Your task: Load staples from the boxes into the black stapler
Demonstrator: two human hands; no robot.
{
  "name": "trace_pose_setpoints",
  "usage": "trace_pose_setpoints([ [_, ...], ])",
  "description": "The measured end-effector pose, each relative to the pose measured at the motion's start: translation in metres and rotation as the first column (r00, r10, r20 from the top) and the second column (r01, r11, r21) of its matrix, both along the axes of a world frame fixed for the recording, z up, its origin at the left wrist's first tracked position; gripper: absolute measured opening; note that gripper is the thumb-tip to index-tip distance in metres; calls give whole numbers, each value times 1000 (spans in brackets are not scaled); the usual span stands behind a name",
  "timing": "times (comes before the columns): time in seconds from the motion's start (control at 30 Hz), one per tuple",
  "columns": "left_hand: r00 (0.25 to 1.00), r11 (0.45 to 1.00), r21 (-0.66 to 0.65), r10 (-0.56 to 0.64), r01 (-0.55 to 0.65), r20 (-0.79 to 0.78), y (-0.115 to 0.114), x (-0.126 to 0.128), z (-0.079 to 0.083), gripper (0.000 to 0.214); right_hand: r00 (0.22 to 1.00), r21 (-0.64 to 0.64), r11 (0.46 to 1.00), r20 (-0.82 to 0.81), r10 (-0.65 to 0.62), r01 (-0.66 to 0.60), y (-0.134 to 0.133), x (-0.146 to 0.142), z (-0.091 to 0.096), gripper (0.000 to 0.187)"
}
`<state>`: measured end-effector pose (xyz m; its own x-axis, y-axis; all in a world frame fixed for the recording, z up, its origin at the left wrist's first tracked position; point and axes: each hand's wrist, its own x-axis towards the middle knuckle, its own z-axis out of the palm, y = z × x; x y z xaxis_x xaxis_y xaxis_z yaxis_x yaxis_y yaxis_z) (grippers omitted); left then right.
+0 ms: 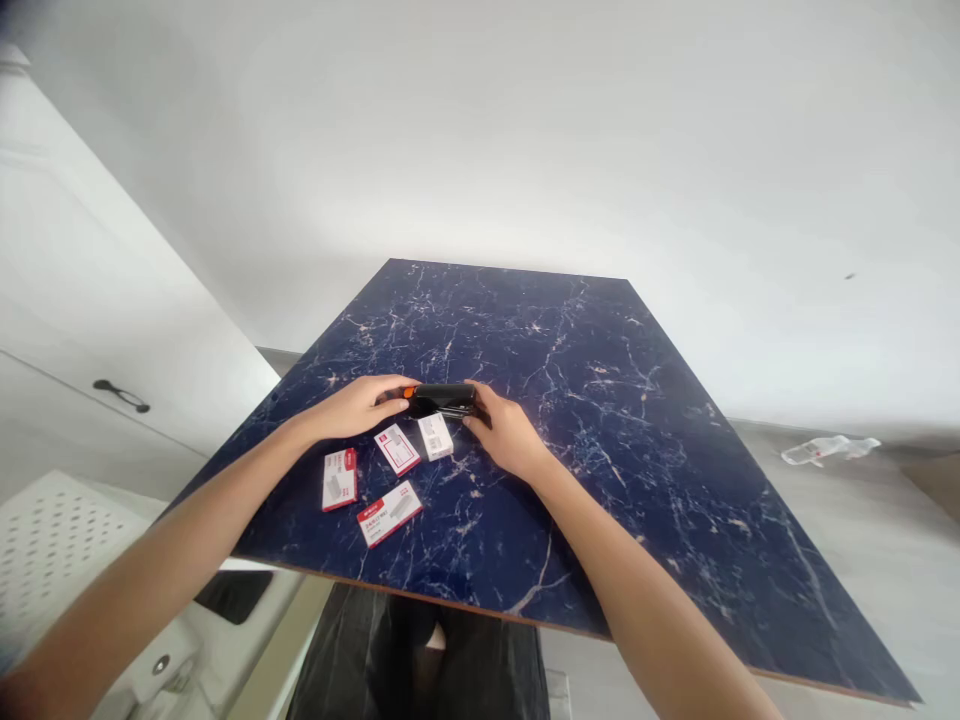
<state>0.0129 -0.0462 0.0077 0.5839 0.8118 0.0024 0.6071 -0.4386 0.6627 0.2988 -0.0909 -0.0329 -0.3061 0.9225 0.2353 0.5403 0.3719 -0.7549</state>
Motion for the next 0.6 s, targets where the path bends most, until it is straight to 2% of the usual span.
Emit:
trace_pose_setpoints([
  [0.1, 996, 991, -132, -8, 19, 89, 15, -5, -8, 46, 999, 41, 998, 6, -50, 49, 1, 1, -2, 50],
  [0.2, 990, 978, -208, 53, -25, 129, 27, -11, -14, 43, 998, 28, 998, 14, -58, 58, 1, 1, -3, 46],
  [0.43, 969, 964, -256, 132, -76, 209, 27, -10, -16, 42, 998, 33, 997, 17, -66, 65, 0, 0, 0, 39],
  [0.6, 970, 963, -264, 116, -57, 213, 25, -7, -11, 41, 997, 39, 997, 31, -66, 65, 1, -1, 0, 42],
])
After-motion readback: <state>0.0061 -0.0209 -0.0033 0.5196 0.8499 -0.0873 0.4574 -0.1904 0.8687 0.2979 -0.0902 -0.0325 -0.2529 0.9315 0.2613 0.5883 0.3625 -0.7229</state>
